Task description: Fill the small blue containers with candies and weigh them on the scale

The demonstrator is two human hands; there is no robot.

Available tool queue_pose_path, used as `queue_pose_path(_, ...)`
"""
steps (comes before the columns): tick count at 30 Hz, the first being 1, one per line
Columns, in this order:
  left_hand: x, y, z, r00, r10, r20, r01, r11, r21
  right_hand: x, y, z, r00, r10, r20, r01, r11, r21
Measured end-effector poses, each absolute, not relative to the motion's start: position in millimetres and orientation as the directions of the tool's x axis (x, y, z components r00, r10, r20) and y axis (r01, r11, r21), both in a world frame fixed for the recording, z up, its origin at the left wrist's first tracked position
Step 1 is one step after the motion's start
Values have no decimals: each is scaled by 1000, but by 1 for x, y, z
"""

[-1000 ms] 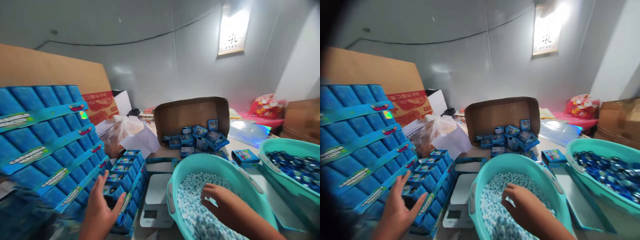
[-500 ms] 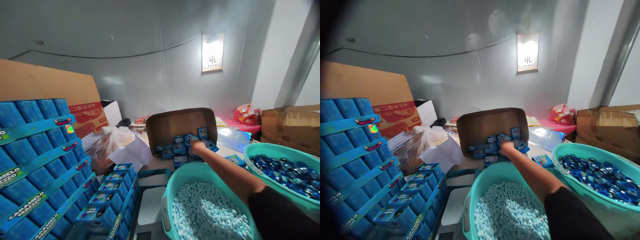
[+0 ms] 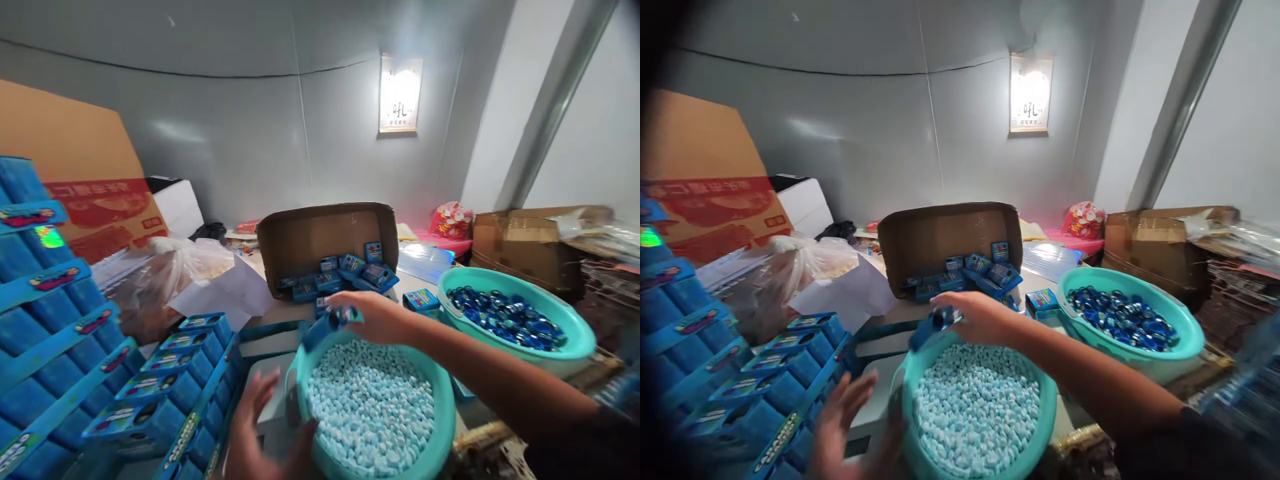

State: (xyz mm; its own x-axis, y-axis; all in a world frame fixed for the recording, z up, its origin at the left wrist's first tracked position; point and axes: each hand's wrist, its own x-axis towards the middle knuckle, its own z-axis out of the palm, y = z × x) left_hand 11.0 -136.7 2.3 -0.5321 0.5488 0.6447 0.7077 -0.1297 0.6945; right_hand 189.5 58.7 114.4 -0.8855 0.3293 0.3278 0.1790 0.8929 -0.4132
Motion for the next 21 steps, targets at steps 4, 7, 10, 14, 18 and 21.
queue_pose_path(4, 27, -86, 44, -246, 939, 242, 516, -84, 852, 207, 28, 105, -837, 357, 415, 54, 808, -586)
queue_pose_path(7, 33, -40, 49, -311, 947, 81, 311, 20, 950, 212, 46, 88, -615, 668, 419, 311, 694, -649)
queue_pose_path(10, 37, -14, 30, -472, 878, 83, 249, 43, 967, 221, 46, 68, -647, 727, 228, 475, 619, -625)
queue_pose_path(14, 33, -10, 5, -573, 814, 92, 231, 53, 972, 225, 2, 30, -894, 398, -207, 445, 727, -522)
queue_pose_path(18, 28, -21, 4, -582, 809, 82, 236, 71, 969, 215, -8, -10, -929, 277, -244, 361, 815, -452)
queue_pose_path(21, 29, -27, 10, -583, 810, 64, 239, 96, 966, 207, 22, -27, -932, 294, -214, 355, 864, -358)
